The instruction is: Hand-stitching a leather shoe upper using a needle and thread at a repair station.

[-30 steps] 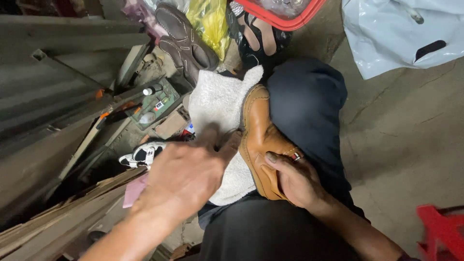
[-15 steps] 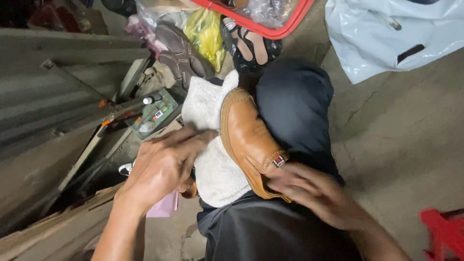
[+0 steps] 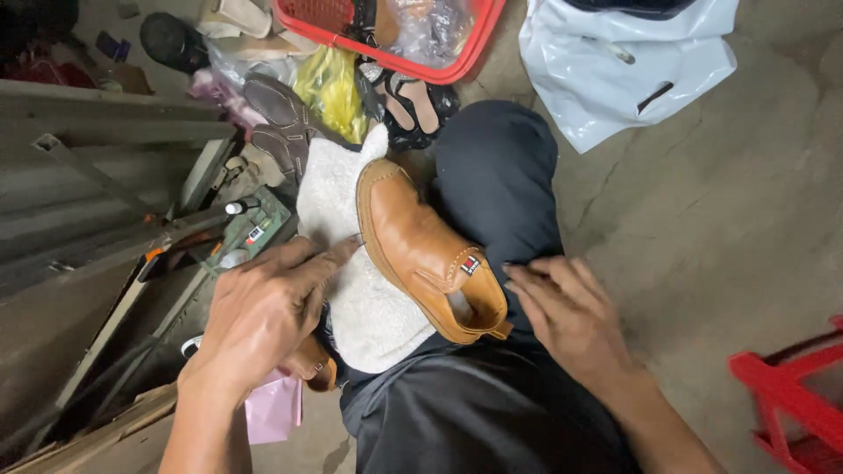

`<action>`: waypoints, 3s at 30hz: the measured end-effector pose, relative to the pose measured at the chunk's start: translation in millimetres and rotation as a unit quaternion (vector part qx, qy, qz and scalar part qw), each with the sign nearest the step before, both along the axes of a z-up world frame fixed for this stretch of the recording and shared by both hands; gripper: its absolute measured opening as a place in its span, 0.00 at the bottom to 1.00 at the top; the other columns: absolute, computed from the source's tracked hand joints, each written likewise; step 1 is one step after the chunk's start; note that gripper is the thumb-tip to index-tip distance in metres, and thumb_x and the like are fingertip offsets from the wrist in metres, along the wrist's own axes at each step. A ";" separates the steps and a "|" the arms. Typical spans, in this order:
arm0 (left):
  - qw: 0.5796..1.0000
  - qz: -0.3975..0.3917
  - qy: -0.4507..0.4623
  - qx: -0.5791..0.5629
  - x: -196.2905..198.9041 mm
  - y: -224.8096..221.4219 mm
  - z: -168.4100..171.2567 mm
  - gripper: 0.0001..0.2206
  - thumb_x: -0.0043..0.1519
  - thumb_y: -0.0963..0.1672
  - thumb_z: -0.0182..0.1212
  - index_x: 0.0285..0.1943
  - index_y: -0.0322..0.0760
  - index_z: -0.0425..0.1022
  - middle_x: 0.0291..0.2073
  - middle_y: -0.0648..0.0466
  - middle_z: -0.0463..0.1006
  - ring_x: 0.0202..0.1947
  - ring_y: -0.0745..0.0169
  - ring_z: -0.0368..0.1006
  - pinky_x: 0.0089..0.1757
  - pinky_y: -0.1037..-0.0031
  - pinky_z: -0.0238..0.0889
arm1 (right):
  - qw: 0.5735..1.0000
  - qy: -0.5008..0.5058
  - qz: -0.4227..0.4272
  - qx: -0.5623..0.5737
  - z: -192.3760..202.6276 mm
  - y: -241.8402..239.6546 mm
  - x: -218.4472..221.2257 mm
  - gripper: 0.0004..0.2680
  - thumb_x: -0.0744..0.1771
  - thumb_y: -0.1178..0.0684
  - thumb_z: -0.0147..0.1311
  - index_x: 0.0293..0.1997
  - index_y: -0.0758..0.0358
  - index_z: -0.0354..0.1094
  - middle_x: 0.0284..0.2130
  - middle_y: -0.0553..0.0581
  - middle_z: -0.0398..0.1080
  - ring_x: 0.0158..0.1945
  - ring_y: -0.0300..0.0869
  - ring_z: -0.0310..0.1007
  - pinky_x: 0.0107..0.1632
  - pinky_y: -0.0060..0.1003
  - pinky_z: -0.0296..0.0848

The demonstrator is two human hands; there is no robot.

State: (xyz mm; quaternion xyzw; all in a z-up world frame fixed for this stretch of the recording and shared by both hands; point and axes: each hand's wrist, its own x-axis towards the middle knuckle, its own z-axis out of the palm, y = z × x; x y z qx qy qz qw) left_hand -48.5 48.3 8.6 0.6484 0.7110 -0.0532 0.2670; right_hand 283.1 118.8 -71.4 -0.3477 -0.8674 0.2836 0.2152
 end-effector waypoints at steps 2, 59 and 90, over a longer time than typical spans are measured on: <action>1.000 0.000 -0.007 0.017 -2.9 -4.5 -0.6 0.19 0.65 0.44 0.49 0.62 0.58 0.76 0.49 0.62 0.79 0.41 0.57 0.78 0.33 0.63 0.67 | 1.000 -0.012 0.014 -0.002 3.6 -1.4 3.7 0.07 0.69 0.60 0.57 0.52 0.66 0.73 0.39 0.58 0.69 0.38 0.47 0.67 0.46 0.40 0.70; 0.994 -0.099 0.012 0.054 17.2 35.9 -40.0 0.09 0.70 0.46 0.51 0.44 0.37 0.71 0.29 0.50 0.76 0.29 0.47 0.74 0.28 0.56 0.68 | 0.717 0.042 -0.153 -0.678 -10.3 4.5 -92.0 0.13 0.65 0.45 0.53 0.52 0.56 0.69 0.48 0.48 0.74 0.52 0.35 0.72 0.58 0.30 0.67; 0.881 0.246 -0.386 0.123 -8.4 -18.8 -59.2 0.06 0.63 0.48 0.62 0.38 0.44 0.77 0.31 0.60 0.79 0.33 0.70 0.74 0.41 0.74 0.69 | 0.990 -0.090 0.085 0.060 45.1 40.9 -9.9 0.10 0.69 0.53 0.53 0.54 0.62 0.71 0.43 0.54 0.72 0.43 0.48 0.70 0.48 0.43 0.68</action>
